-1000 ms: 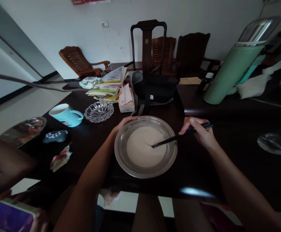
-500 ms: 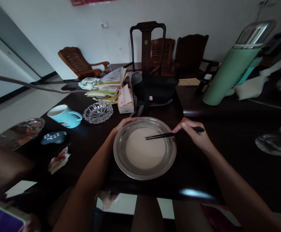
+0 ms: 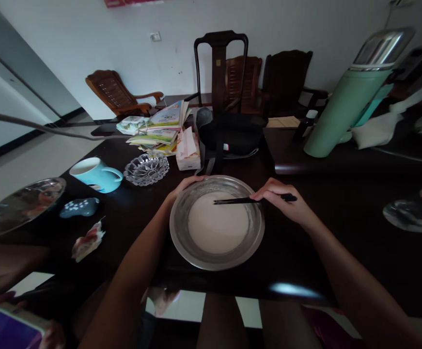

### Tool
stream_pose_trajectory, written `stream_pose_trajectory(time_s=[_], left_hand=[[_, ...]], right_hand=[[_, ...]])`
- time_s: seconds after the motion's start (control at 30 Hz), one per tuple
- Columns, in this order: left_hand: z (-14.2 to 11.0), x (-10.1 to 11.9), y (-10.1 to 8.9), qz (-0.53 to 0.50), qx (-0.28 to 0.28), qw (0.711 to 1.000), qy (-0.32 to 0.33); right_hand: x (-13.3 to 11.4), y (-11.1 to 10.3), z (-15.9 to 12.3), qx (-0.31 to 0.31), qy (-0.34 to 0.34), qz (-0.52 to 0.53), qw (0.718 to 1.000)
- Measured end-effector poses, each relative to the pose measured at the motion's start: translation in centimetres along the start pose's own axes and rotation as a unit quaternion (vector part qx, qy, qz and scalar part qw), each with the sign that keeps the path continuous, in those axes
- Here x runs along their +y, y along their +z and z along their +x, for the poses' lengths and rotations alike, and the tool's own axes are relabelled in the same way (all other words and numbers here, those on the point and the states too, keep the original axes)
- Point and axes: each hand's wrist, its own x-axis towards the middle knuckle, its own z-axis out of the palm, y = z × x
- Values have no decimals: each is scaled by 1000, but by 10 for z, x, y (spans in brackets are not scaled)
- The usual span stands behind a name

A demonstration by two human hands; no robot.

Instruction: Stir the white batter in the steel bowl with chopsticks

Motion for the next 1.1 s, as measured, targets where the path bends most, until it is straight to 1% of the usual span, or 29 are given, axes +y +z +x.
stream_pose_trajectory(time_s=[0.1, 0.17, 0.23, 0.27, 0.4, 0.47, 0.5, 0.57, 0.63, 0.7, 0.73, 0.8, 0.87, 0.93, 1.0, 1.1], left_hand=[[1, 0, 0, 0, -7, 1000, 10], [1, 0, 0, 1, -9, 1000, 11], [1, 0, 1, 4, -6, 1000, 6], [1, 0, 1, 4, -5, 1000, 4], [-1, 0, 2, -6, -7, 1000, -2], [0, 0, 1, -6, -12, 1000, 0], [0, 0, 1, -4, -14, 1000, 3], [1, 0, 0, 2, -16, 1000, 10], [2, 0, 0, 11, -16, 1000, 16], [1, 0, 0, 20, -17, 1000, 18], [1, 1, 0, 22, -16, 999, 19], [0, 1, 1, 23, -15, 999, 22], [-1, 1, 2, 21, -14, 999, 23], [-1, 1, 2, 14, -17, 999, 24], [0, 0, 2, 7, -22, 1000, 20], [1, 0, 1, -1, -30, 999, 16]], right_hand=[[4, -8, -2, 63, 22, 45, 997], [6, -10, -3, 79, 32, 95, 992], [5, -6, -4, 63, 32, 122, 990], [4, -2, -4, 48, 29, 116, 992], [-1, 13, -2, -16, 6, 30, 999], [-1, 14, -1, -16, 0, 4, 1000], [-1, 12, -1, -3, 1, -4, 1000], [1, 5, -1, 49, 10, -4, 999], [3, -2, -2, 104, 19, 28, 994], [4, -5, -3, 122, 23, 75, 989], [3, -4, -3, 112, 24, 91, 989], [1, 1, -3, 60, 22, 86, 994], [-3, 9, -3, -1, 13, 48, 999], [-5, 14, -2, -31, 0, 9, 999], [-5, 13, -1, -17, -8, -17, 1000], [-2, 5, -1, 52, 3, -24, 998]])
